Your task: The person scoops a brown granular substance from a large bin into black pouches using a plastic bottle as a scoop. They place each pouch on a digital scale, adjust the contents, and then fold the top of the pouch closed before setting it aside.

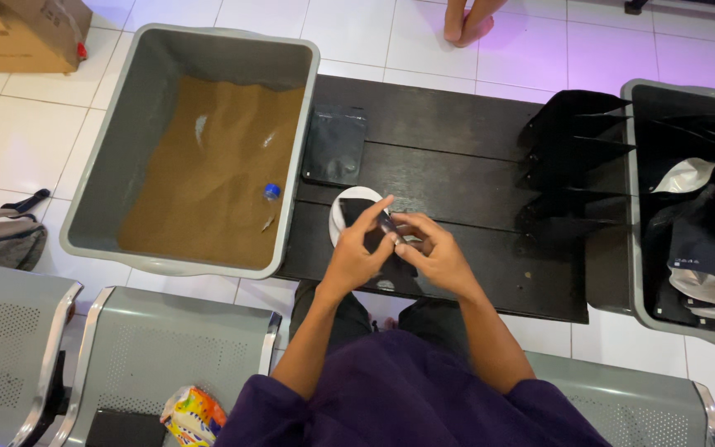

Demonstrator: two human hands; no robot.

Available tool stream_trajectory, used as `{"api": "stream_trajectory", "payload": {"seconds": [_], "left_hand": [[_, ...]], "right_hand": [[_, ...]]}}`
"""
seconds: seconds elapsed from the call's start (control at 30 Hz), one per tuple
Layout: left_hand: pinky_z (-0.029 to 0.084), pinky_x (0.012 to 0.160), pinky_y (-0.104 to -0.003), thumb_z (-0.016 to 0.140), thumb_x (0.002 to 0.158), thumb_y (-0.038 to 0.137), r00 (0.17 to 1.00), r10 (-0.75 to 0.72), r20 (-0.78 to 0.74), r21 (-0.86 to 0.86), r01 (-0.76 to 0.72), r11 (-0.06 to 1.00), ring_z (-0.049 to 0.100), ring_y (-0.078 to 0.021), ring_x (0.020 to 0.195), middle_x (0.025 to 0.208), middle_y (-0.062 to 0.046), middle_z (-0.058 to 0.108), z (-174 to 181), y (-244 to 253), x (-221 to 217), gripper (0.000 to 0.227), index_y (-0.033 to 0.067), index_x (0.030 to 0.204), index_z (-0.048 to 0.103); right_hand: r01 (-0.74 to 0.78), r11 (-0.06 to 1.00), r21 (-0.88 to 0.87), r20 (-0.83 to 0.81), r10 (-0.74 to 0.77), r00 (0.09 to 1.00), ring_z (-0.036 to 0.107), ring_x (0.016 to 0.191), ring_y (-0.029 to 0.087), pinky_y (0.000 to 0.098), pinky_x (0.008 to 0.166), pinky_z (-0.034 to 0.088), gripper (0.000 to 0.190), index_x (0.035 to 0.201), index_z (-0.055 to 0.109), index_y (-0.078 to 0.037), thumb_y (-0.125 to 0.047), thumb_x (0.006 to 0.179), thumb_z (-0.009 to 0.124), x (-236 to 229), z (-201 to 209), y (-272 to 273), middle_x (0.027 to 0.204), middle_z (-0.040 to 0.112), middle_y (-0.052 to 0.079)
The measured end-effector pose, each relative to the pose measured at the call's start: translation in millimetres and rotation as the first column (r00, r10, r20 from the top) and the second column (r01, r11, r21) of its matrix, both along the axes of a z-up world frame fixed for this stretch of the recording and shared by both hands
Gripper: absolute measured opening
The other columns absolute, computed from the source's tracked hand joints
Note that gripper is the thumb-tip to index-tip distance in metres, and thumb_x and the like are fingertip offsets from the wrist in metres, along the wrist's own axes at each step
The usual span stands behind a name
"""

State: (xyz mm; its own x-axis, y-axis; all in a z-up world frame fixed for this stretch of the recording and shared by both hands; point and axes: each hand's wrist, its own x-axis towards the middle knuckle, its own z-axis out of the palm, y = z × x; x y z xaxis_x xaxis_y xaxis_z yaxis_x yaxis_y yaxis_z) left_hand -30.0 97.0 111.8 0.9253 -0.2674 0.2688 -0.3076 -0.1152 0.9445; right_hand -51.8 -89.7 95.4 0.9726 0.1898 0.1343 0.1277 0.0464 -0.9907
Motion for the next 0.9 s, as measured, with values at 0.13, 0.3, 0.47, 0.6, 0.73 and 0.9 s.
{"api": "stream_trajectory", "payload": {"seconds": [0.13,0.3,0.47,0.6,0.73,0.9], "left_hand": [[0.057,0.094,-0.039,0.072,0.083,0.005,0.979,0.012,0.202,0.138,-0.041,0.990,0.073,-0.0309,0.106,0.121,-0.015,0.073,21.1,-7.2,-2.5,0.064,0.0119,0.145,0.058],[0.058,0.084,-0.043,0.067,0.086,0.007,0.952,0.104,0.287,0.053,-0.125,0.991,0.072,-0.0337,0.092,0.102,-0.017,0.070,8.7,-22.1,-4.3,0.062,0.0046,0.146,0.052],[0.054,0.082,-0.047,0.067,0.091,0.010,0.983,0.096,0.157,-0.020,-0.094,0.995,0.067,-0.0361,0.085,0.096,-0.020,0.065,-6.7,-33.5,-14.1,0.080,-0.0003,0.158,0.026],[0.056,0.064,-0.048,0.063,0.092,0.012,0.992,0.056,0.116,0.135,-0.072,0.988,0.070,-0.0389,0.069,0.070,-0.016,0.066,-20.4,-34.5,-13.8,0.076,0.0018,0.158,0.026],[0.053,0.059,-0.051,0.059,0.085,0.007,0.976,0.088,0.198,0.173,-0.123,0.977,0.069,-0.0413,0.065,0.070,-0.016,0.065,-24.6,-42.5,-11.6,0.077,0.0048,0.155,0.028],[0.050,0.057,-0.027,0.059,0.083,-0.003,0.988,0.144,-0.055,-0.132,-0.150,0.980,0.059,-0.0190,0.057,0.068,-0.005,0.060,-49.5,-60.6,-9.6,0.067,0.0052,0.139,0.024]], "right_hand": [[0.023,0.997,-0.073,0.011,-0.022,1.000,0.069,0.108,0.027,0.0370,0.085,0.061,0.044,0.134,0.063,0.003,-0.001,0.091,0.072,-2.8,6.4,-6.3,0.127,0.063,0.017],[0.427,0.791,-0.438,0.535,-0.153,0.831,0.075,0.083,0.028,0.0338,0.069,0.062,0.015,0.105,0.080,-0.005,-0.008,0.091,0.076,-5.0,9.1,-2.8,0.097,0.075,0.010],[0.488,0.773,-0.405,0.564,-0.209,0.799,0.073,0.075,0.024,0.0310,0.066,0.059,0.011,0.098,0.082,-0.009,-0.015,0.094,0.073,-2.8,3.8,-4.4,0.090,0.076,0.006],[0.495,0.804,-0.330,0.563,-0.253,0.787,0.069,0.063,0.026,0.0330,0.056,0.056,0.011,0.094,0.082,-0.005,-0.004,0.084,0.077,-2.3,12.9,-9.1,0.080,0.074,0.009],[0.650,0.646,-0.401,0.707,-0.233,0.667,0.068,0.065,0.026,0.0346,0.055,0.057,0.014,0.100,0.081,-0.005,-0.005,0.088,0.075,-6.0,4.0,-8.9,0.081,0.072,0.009],[0.827,0.465,-0.317,0.903,-0.118,0.413,0.068,0.070,0.022,0.0333,0.061,0.059,0.011,0.096,0.077,-0.008,-0.001,0.087,0.076,-5.2,40.7,-15.8,0.091,0.069,0.006]]}}
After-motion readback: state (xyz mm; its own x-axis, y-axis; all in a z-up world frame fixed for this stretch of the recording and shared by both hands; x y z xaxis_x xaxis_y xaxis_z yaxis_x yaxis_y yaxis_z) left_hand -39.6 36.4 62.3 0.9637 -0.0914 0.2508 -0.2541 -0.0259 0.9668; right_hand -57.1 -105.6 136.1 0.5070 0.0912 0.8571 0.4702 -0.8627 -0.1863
